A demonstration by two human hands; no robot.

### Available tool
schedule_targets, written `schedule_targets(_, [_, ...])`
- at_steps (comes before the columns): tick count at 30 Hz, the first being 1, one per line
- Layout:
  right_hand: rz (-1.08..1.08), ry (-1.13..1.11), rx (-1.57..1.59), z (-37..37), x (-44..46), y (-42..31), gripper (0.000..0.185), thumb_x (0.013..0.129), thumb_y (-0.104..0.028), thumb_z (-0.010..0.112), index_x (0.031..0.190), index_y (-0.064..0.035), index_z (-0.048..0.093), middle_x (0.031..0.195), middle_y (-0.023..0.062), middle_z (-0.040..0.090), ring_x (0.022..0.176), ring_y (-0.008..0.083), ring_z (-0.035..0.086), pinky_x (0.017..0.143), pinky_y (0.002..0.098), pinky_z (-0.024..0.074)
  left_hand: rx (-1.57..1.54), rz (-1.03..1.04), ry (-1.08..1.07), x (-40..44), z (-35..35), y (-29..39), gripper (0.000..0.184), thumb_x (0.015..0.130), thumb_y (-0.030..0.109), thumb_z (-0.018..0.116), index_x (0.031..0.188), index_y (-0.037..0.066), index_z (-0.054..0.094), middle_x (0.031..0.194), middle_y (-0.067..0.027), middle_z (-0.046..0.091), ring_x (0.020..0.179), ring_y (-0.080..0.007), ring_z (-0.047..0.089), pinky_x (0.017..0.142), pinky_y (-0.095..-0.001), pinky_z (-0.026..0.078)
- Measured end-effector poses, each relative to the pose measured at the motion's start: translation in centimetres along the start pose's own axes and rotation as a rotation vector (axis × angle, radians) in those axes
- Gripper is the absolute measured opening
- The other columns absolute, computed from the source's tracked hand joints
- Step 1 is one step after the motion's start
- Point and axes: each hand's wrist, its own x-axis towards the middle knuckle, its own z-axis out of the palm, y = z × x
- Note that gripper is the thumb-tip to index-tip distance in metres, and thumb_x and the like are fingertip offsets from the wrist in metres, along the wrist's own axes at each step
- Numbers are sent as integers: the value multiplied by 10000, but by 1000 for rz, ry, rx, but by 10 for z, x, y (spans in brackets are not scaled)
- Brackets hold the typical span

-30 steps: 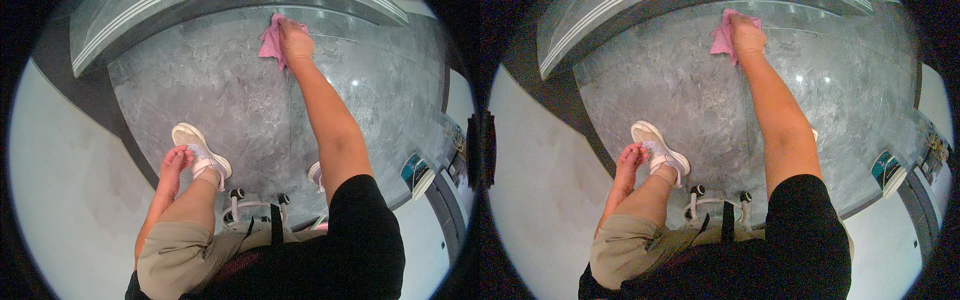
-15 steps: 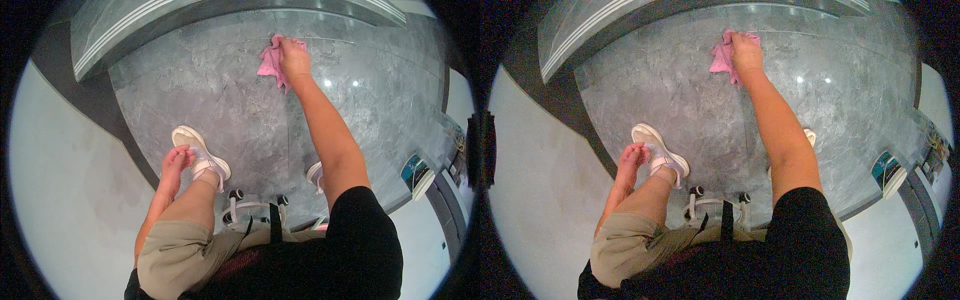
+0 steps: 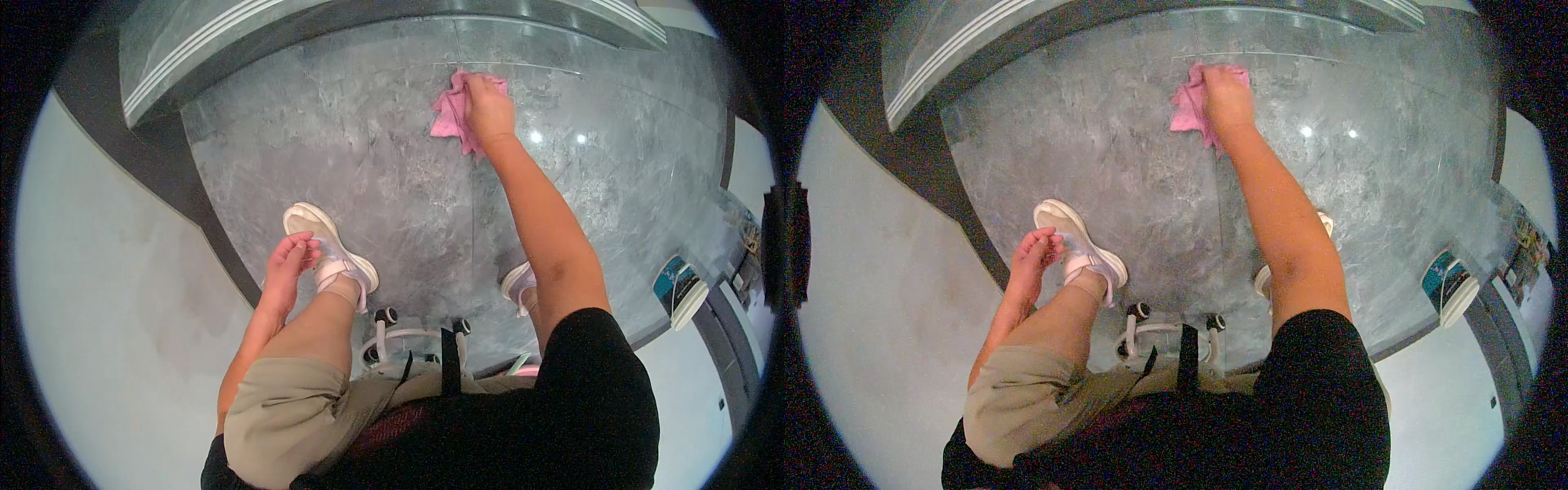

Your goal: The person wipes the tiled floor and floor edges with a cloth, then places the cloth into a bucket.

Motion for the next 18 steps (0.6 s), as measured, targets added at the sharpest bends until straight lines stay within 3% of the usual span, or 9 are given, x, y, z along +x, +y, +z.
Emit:
schedule_targets(2, [65, -56, 57, 0, 2, 1, 182, 848, -170, 546, 998, -109, 630, 898, 169, 662, 809, 377, 636, 708, 478, 506, 21, -13, -7, -1, -5, -5, 259, 985, 195, 490, 1184, 53, 576, 1016, -41, 653, 882, -118, 607, 828, -276, 481])
schedule_targets(4, [-11, -30, -78, -3, 37, -1, 174, 852, -168, 541, 995, -108, 620, 919, 167, 662, 812, 388, 636, 694, 484, 509, 48, -29, -11, -3, -7, -8, 263, 989, 207, 496, 1194, 57, 565, 1010, -42, 655, 878, -133, 615, 818, -288, 491])
schedule_targets(7, [126, -146, -85, 17, 68, 0, 165, 856, -159, 527, 982, -105, 619, 912, 170, 664, 809, 393, 637, 684, 486, 510, 16, -85, 28, -13, -6, -8, 254, 981, 179, 481, 1177, 54, 583, 1023, -41, 650, 891, -108, 598, 840, -261, 471])
schedule_targets(9, [51, -15, -137, 24, 89, 7, 154, 861, -164, 522, 960, -91, 614, 876, 181, 663, 804, 395, 638, 685, 491, 505, 6, -21, 1, -9, -4, -4, 252, 984, 187, 478, 1173, 59, 585, 1030, -41, 647, 896, -109, 598, 846, -264, 470])
schedule_targets(14, [-61, -2, -1, -1, -16, 1, 152, 892, -155, 532, 1012, -118, 616, 942, 137, 659, 828, 355, 635, 700, 462, 506, 5, -3, -13, -1, -5, -4, 258, 987, 198, 480, 1181, 58, 575, 1024, -44, 649, 895, -115, 603, 838, -276, 476])
schedule_targets(16, [56, -146, 151, -31, -69, -17, 162, 883, -136, 566, 1037, -131, 618, 936, 105, 659, 829, 318, 637, 683, 434, 513, 15, -3, -16, -3, -5, -5, 260, 989, 206, 484, 1186, 58, 569, 1013, -47, 653, 895, -120, 608, 832, -285, 482])
schedule_targets(18, [67, -153, 112, -36, -110, -19, 193, 874, -120, 582, 1062, -148, 618, 928, 89, 660, 819, 294, 642, 666, 403, 516, 28, -2, -32, -3, -4, -5, 259, 987, 204, 485, 1184, 57, 569, 1016, -49, 653, 893, -122, 610, 838, -285, 482])
